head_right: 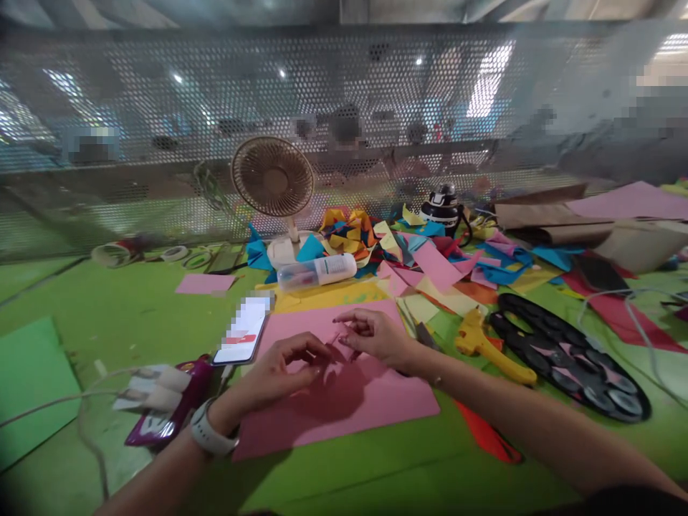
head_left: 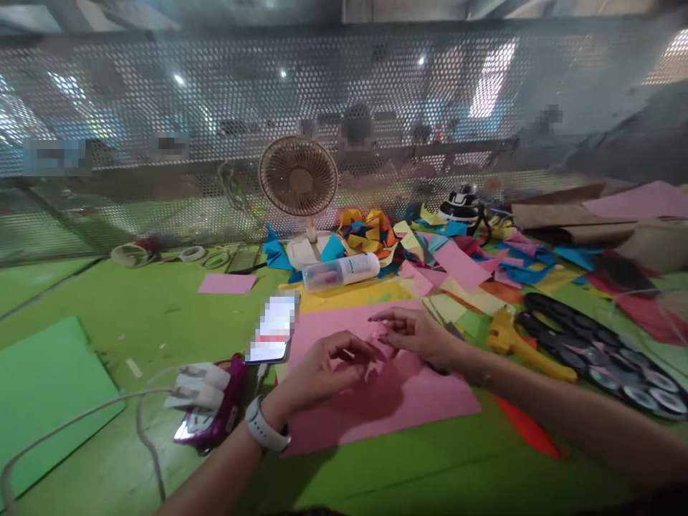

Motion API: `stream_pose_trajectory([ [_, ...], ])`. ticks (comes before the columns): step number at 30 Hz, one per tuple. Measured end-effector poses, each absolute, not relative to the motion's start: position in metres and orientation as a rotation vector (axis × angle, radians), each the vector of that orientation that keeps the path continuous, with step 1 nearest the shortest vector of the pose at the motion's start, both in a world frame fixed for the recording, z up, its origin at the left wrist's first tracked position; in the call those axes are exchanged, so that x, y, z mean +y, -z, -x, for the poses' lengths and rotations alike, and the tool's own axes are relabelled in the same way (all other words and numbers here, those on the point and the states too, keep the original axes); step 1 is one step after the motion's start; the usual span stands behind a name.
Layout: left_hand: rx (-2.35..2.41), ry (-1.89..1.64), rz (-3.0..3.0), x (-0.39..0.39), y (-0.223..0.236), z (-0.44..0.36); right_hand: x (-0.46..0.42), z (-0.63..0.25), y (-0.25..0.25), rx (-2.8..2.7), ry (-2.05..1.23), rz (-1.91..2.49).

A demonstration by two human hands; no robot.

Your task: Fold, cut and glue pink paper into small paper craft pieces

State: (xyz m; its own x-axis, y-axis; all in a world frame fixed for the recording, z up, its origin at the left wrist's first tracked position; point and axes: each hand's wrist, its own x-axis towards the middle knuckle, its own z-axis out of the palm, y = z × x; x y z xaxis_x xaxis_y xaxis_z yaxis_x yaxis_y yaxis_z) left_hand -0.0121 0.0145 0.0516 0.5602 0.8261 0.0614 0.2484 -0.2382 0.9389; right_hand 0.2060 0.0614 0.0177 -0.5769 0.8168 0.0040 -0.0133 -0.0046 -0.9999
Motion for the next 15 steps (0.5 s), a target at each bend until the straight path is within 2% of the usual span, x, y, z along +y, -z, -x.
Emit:
stream_pose_trajectory([
  [5,0.857,-0.692,-1.62,0.019,-0.034,0.016,0.061,-0.203,-0.003,-1.634,-1.642,0.952],
  [7,0.875,-0.709,-1.565,0.021,-0.029,0.017,0.062,-0.206,-0.004,-1.721,-1.525,1.006],
  [9,0.914,-0.747,-1.471,0.023,-0.025,0.018,0.063,-0.211,-0.009,-1.852,-1.21,1.048],
  [11,0.925,-0.796,-1.346,0.024,-0.024,0.017,0.061,-0.217,-0.017,-2.005,-0.738,1.039],
  [13,0.923,-0.85,-1.256,0.023,-0.025,0.016,0.057,-0.221,-0.025,-2.181,-0.297,0.958],
  [15,0.941,-0.889,-1.23,0.023,-0.026,0.014,0.051,-0.223,-0.028,-2.394,0.009,0.839],
])
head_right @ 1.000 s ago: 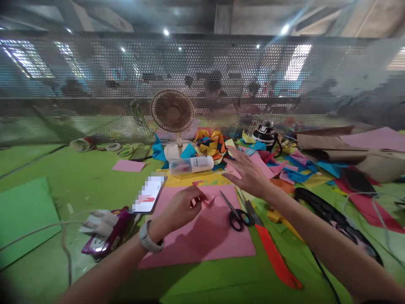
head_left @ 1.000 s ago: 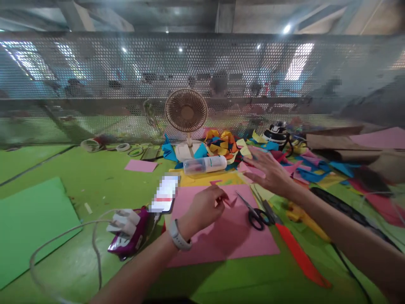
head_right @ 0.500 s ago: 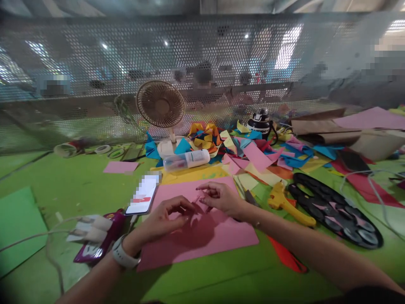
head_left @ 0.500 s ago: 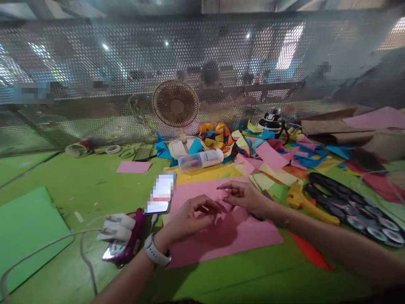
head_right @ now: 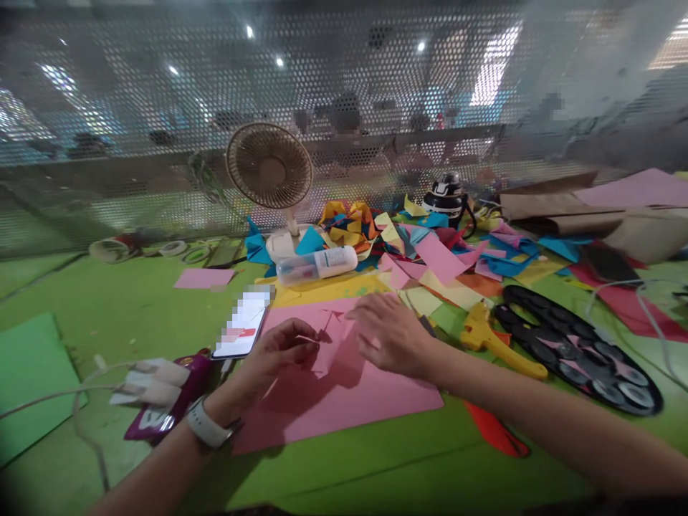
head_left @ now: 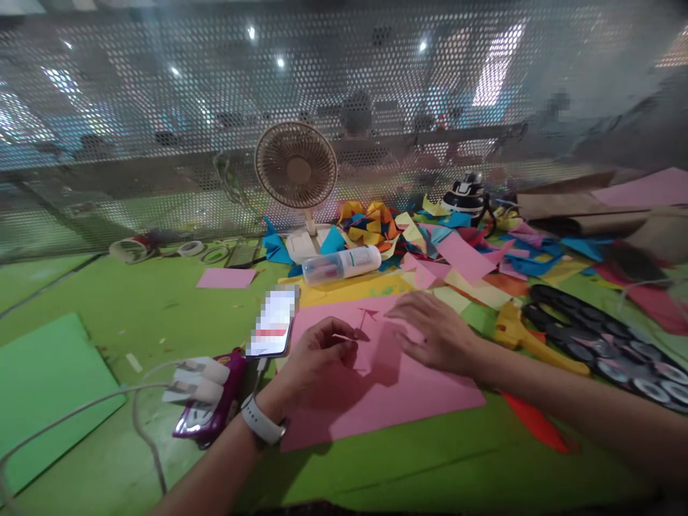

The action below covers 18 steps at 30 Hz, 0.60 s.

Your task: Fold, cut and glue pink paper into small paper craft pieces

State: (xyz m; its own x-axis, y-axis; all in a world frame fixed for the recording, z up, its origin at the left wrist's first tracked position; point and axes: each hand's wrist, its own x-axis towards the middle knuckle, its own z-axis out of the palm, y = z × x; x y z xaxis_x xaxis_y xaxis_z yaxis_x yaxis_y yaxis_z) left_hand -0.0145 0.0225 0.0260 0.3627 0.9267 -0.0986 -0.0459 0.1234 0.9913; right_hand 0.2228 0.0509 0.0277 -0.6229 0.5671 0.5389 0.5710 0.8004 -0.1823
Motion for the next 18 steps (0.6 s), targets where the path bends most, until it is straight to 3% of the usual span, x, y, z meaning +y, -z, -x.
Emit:
stream_pose_trajectory([
  [3,0.986,-0.897,-1.227,0.02,-0.025,0.012,0.044,-0.219,-0.023,-2.61,0.285,0.716],
  [7,1.021,-0.877,-1.218,0.015,-0.021,0.007,0.042,-0.215,-0.014,-2.639,0.385,0.683],
  [14,1.254,-0.698,-1.954,0.003,-0.022,0.007,0.049,-0.22,-0.004,-2.682,0.215,0.614],
  [18,1.144,-0.538,-2.386,0.002,-0.021,0.011,0.054,-0.221,0.003,-2.687,0.04,0.616],
])
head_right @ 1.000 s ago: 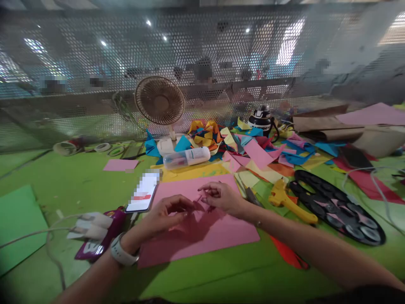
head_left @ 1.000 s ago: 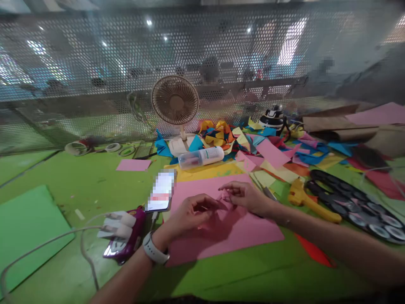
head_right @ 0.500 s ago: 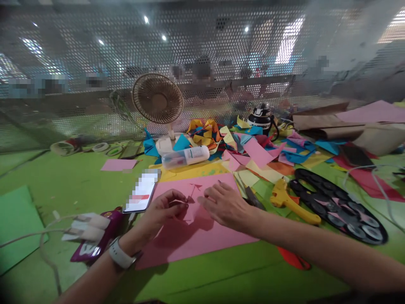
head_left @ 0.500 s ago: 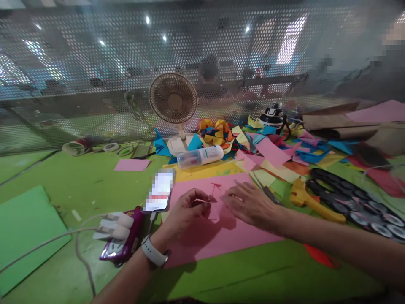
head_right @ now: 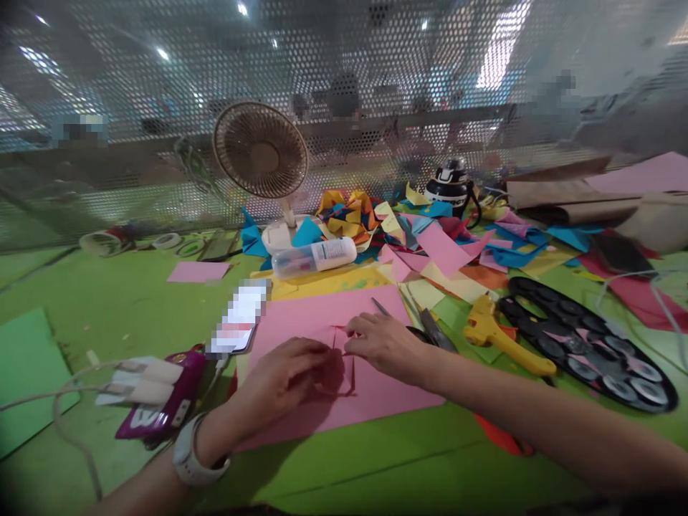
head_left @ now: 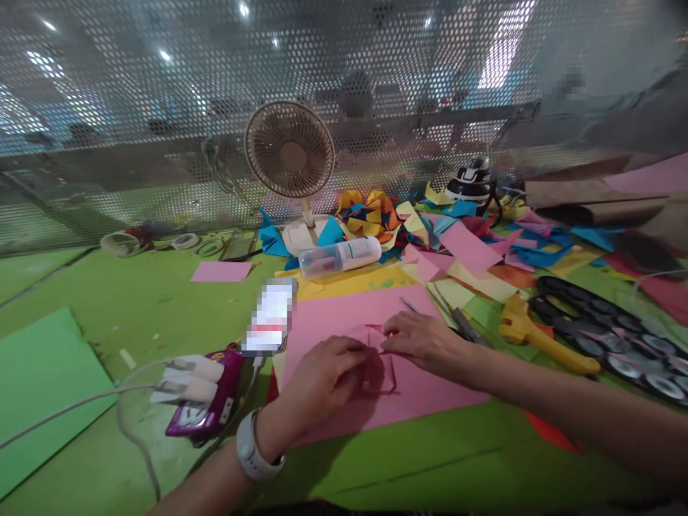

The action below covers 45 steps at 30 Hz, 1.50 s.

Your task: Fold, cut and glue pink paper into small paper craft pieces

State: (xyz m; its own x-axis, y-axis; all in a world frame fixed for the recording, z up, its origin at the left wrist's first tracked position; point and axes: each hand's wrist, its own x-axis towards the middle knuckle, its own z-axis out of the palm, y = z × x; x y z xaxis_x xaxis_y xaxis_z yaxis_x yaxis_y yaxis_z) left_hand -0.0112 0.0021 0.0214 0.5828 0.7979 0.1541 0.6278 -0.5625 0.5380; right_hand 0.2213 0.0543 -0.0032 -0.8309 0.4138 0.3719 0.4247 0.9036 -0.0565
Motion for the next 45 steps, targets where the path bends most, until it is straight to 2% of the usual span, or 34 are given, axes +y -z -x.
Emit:
stream_pose_trajectory([
  [4,1.019,-0.427,-2.491,0.003,-0.024,0.012,0.056,-0.221,0.001,-2.663,-0.158,0.672],
  [10,1.017,-0.441,-2.54,-0.002,-0.026,0.009,0.058,-0.22,-0.005,-2.556,-0.535,0.828],
  [17,1.024,-0.444,-2.614,-0.004,-0.022,0.001,0.065,-0.215,-0.019,-2.589,-0.736,0.941],
  [31,1.056,-0.472,-2.684,-0.014,-0.013,-0.007,0.052,-0.207,-0.009,-2.378,-0.65,1.183],
  [40,1.132,-0.472,-2.686,-0.013,-0.014,-0.006,0.049,-0.204,0.0,-2.371,-0.532,1.196],
  [45,1.022,-0.451,-2.861,-0.012,-0.008,-0.003,0.048,-0.203,-0.001,-2.401,-0.486,1.197],
])
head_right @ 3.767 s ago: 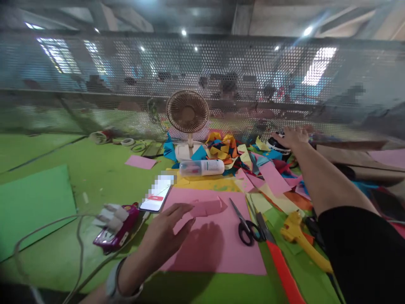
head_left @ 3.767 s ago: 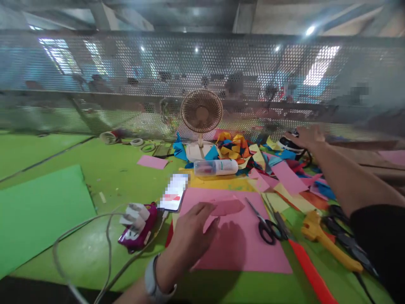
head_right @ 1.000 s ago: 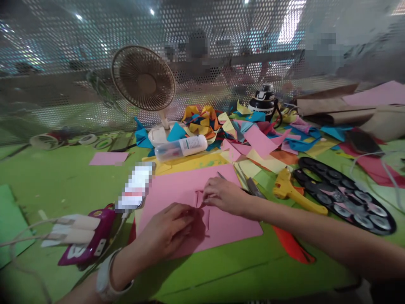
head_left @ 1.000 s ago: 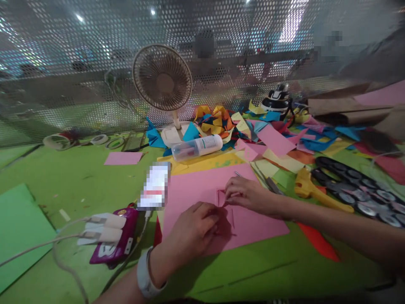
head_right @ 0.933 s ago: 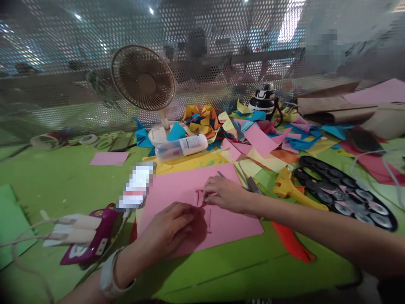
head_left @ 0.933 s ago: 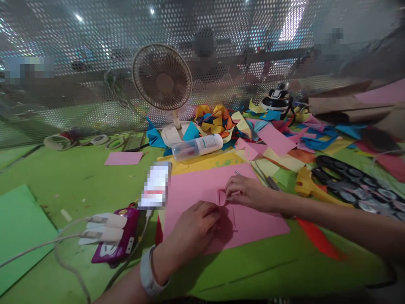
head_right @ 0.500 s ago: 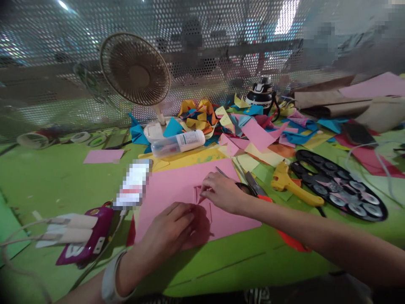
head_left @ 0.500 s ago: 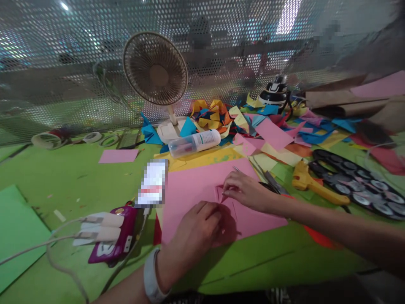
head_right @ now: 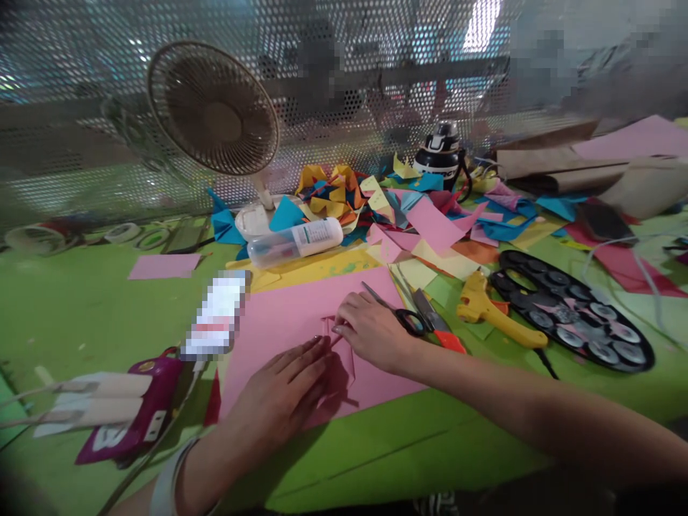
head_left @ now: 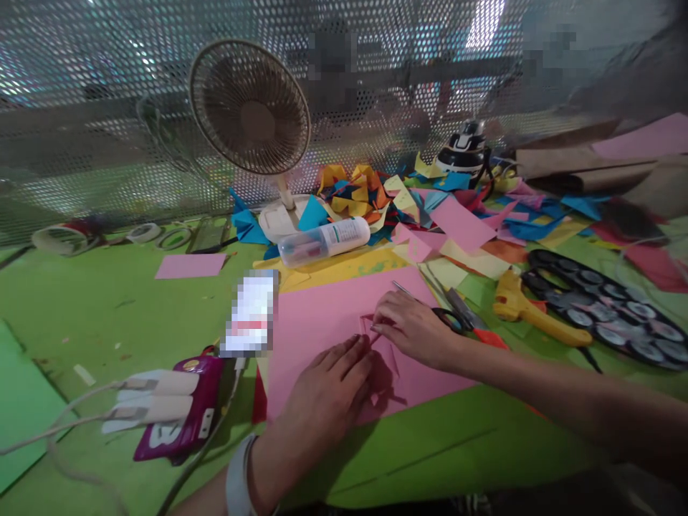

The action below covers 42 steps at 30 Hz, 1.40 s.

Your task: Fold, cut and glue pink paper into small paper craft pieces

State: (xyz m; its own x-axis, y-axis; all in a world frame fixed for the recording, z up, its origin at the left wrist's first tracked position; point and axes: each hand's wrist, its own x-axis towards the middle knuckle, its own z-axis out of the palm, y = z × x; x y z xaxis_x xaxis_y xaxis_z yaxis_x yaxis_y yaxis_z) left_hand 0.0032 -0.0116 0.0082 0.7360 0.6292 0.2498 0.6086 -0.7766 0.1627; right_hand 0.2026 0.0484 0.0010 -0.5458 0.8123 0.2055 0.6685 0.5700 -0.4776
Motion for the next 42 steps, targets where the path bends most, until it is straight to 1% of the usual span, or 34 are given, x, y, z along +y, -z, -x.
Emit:
stream_pose_trajectory([
  [3,1.015,-0.452,-2.908,-0.012,-0.006,-0.002,0.049,-0.202,-0.001,-2.396,-0.48,1.202],
  [8,1.094,-0.448,-2.819,-0.012,-0.008,-0.002,0.05,-0.201,0.001,-2.388,-0.458,1.201],
  [16,1.205,-0.305,-2.732,-0.016,-0.003,-0.004,0.052,-0.203,0.004,-2.389,-0.475,1.15],
  [22,1.22,-0.242,-2.731,-0.016,-0.002,-0.003,0.054,-0.204,0.002,-2.383,-0.546,1.156],
  [25,1.201,-0.253,-2.718,-0.016,-0.003,-0.002,0.055,-0.208,0.001,-2.379,-0.612,1.128],
  [31,1.168,-0.415,-2.729,-0.013,-0.007,-0.004,0.055,-0.218,-0.004,-2.409,-0.705,1.042],
  [37,1.03,-0.408,-2.861,-0.008,-0.007,-0.002,0.059,-0.223,-0.01,-2.469,-0.767,0.928],
  [42,1.031,-0.397,-2.788,-0.007,-0.012,-0.003,0.06,-0.225,-0.012,-2.479,-0.756,0.922],
])
